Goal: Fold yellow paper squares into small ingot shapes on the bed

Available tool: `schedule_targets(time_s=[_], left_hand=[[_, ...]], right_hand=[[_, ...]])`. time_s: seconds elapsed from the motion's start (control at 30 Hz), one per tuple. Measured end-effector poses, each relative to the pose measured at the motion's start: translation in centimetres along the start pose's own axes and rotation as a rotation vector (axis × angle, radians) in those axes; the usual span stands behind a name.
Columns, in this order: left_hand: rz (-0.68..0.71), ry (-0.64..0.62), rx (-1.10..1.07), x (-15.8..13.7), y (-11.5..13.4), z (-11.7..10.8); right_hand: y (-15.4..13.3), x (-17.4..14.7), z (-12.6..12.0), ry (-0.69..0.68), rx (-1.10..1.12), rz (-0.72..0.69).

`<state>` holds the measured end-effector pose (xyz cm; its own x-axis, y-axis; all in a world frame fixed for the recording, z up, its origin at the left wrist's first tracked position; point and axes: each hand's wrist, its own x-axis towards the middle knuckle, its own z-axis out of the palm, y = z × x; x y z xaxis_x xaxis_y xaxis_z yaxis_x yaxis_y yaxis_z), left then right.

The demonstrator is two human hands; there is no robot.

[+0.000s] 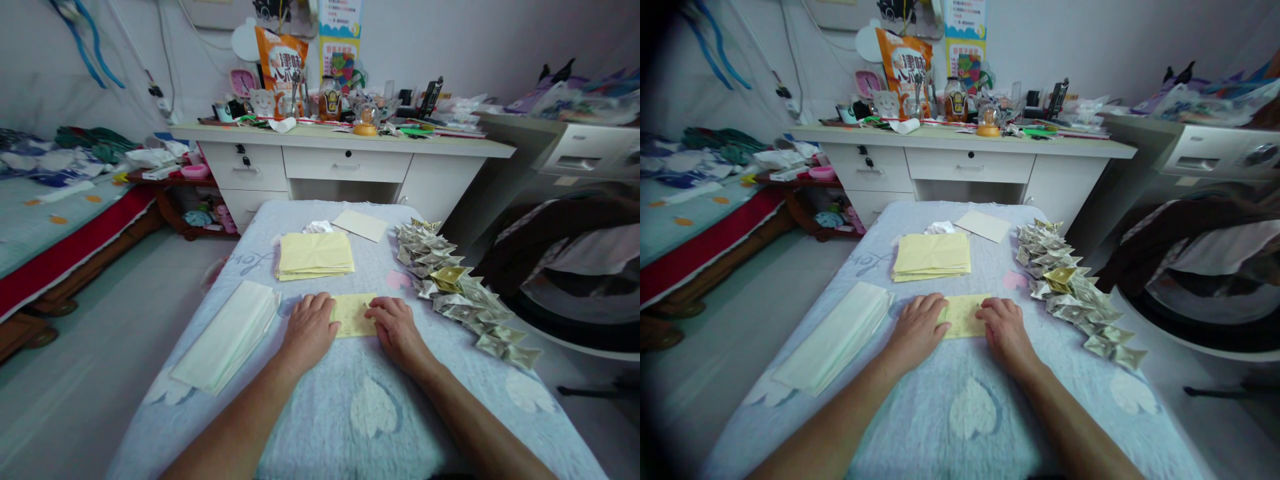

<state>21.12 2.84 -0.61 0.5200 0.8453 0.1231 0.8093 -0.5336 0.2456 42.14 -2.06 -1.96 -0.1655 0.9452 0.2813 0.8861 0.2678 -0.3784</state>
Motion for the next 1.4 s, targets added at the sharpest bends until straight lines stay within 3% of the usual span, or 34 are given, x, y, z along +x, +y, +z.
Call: schedule_targets(time_s=[0.13, 0.47, 0.77, 0.97, 1.4], left_hand=[[-0.002, -0.051, -0.018, -0.2, -0.2, -0.2], [0.000, -0.159, -0.067, -0.4, -0.8, -0.2], [0.047, -0.256, -0.154, -0.5, -2.0, -0.5], [0.036, -0.297, -0.175, -0.4, -2.1, -0.7], [0.039, -0.307, -0.157, -0.3, -2.2, -0.7]], right_hand=[[-0.8, 0.2, -0.5, -0.110, 0.008, -0.030], [-3.7, 1.8, -1.0, -0.271, -0.273, 0.136], [-7.1, 2.0, 1.3, -0.108, -0.416, 0.251], [-6.1, 1.5, 0.9, -0.104, -0.359, 0.244], [-1.1, -1.3, 0.2, -0.055, -0.229, 0.270]])
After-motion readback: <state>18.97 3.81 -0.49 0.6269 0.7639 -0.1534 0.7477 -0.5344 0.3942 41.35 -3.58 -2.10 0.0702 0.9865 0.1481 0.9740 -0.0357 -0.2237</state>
